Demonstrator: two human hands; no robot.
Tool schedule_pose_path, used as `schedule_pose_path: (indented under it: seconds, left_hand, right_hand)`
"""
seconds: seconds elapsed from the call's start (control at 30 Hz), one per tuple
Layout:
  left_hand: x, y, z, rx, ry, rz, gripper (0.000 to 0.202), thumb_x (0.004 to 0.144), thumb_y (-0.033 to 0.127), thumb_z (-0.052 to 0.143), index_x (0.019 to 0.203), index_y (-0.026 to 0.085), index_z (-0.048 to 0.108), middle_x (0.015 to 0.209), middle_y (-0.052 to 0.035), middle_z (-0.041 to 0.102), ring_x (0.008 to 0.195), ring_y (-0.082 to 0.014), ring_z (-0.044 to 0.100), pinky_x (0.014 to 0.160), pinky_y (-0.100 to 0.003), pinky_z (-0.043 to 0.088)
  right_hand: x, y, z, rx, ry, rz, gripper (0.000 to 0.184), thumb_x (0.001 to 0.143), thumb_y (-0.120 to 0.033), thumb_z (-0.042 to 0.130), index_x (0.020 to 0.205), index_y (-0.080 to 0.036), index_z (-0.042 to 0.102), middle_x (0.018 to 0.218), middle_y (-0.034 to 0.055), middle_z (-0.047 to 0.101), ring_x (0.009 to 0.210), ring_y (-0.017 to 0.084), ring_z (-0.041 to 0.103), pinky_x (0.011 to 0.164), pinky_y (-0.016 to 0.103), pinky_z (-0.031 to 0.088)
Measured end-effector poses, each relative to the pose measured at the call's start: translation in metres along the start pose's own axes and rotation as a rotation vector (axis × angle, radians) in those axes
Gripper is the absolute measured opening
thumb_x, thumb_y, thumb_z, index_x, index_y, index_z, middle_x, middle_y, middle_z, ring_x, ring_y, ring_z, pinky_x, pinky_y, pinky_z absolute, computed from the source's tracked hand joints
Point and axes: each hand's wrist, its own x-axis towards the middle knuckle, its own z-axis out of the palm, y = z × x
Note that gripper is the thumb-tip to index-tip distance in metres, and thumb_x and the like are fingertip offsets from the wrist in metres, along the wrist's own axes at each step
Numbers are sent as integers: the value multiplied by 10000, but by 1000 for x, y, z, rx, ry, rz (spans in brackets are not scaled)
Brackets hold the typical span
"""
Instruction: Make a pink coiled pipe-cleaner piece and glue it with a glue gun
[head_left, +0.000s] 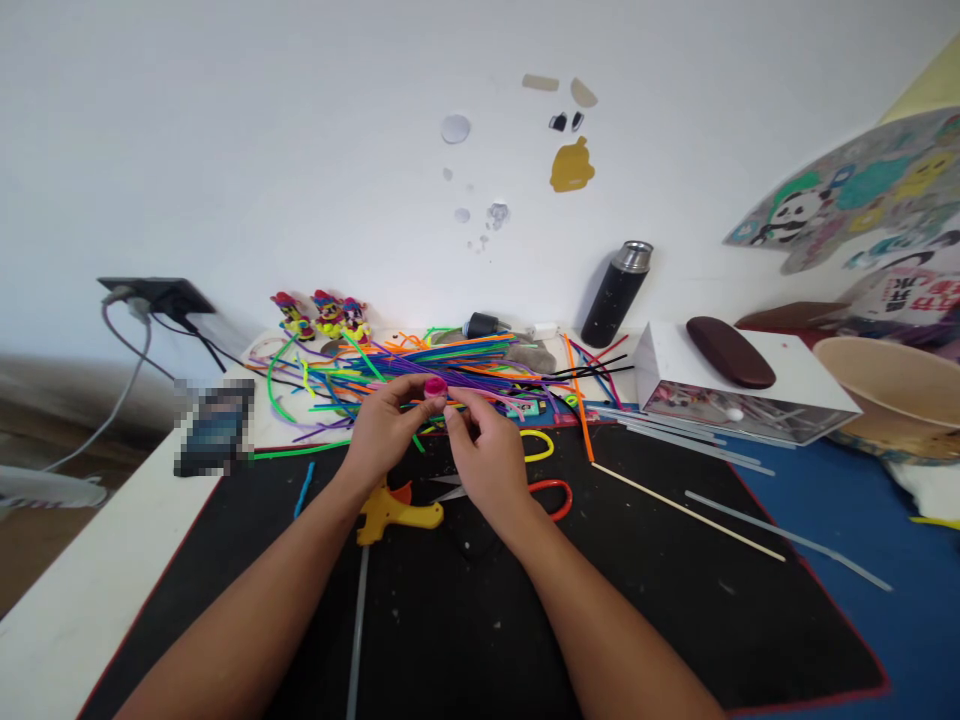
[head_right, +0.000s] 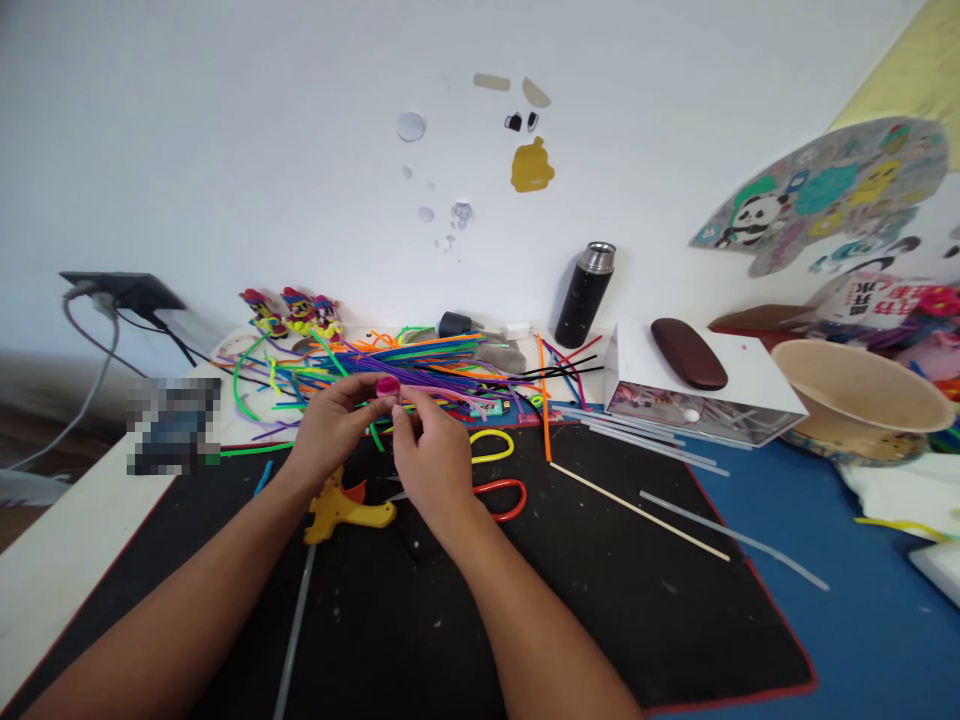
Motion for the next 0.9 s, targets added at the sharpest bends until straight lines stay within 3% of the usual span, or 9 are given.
schedule_pose_path:
  seconds: [0.2, 0.47, 0.9]
  left_hand:
    - [-1, -2, 1, 3, 13, 9, 372, 763, 459, 869, 1009, 191, 790, 991, -81, 824, 943, -273, 739, 895, -384, 569]
    - [-1, -5, 1, 50, 30, 28, 334, 797, 422, 831, 1031, 188, 789, 996, -76, 816, 940, -262, 731, 884, -369, 560]
    - [-4, -6, 1, 206, 66, 101, 245, 861, 370, 772, 1055, 223, 797, 1027, -60, 806, 951, -259, 733, 844, -349, 568]
  right_hand:
    - [0, 1, 1, -1, 1, 5, 324, 1025, -349, 570, 1252, -232, 770, 952, 74, 807, 815, 247, 726, 841, 377, 557]
    - [-1, 1, 2, 6, -25, 11, 348, 1027, -348, 563, 1291, -236, 761, 874, 58, 784, 748, 233, 703, 754, 350, 532]
    - [-3, 3, 5, -55, -43, -3, 369, 1025, -353, 572, 1323, -263, 770, 887, 78, 796, 789, 267, 741, 823, 393, 559]
